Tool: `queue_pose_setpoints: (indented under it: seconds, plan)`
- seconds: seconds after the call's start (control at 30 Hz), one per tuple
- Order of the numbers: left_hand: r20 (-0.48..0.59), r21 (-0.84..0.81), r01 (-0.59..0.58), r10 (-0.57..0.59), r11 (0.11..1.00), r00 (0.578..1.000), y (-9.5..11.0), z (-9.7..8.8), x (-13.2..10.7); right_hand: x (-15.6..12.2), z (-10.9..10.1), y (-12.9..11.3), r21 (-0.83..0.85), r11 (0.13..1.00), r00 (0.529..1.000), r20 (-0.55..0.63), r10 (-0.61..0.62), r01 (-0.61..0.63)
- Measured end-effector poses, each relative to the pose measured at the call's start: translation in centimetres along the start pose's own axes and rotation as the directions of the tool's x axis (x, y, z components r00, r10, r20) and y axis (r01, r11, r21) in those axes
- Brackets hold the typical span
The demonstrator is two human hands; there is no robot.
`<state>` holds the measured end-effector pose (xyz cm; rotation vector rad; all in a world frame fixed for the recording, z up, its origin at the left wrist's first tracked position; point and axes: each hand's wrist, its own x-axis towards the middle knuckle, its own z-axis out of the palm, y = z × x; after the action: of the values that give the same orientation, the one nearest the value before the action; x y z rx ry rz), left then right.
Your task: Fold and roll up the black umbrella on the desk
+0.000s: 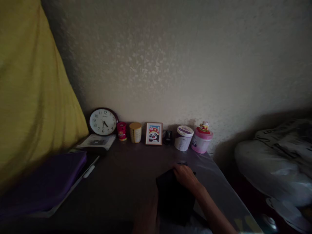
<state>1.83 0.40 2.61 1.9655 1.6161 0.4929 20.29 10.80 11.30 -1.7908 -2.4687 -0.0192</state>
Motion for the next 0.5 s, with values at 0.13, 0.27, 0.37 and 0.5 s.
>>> queue_pose_setpoints:
  seconds: [0.13, 0.27, 0.37, 0.5]
  plan:
    - [0.005, 0.099, 0.017, -0.018, 0.995, 1.000, 0.2, 0.9, -0.1, 0.9, 1.0, -0.6, -0.030, 0.998, 0.998, -0.022, 0.058, -0.059]
    - [0.013, 0.175, 0.012, -0.015, 0.985, 1.000, 0.2, 2.0, -0.1, 1.2, 3.1, -1.5, -0.053, 0.998, 0.998, -0.048, 0.042, -0.044]
    - [0.007, 0.216, 0.021, -0.023, 0.976, 1.000, 0.0, 2.6, -0.1, 1.0, 4.6, -1.9, -0.084, 0.996, 0.996, -0.086, 0.023, -0.030]
    - [-0.006, 0.268, 0.027, -0.026, 0.963, 1.000, -0.2, 3.0, 0.0, 0.9, 5.6, -1.8, -0.098, 0.995, 0.995, -0.094, 0.021, -0.030]
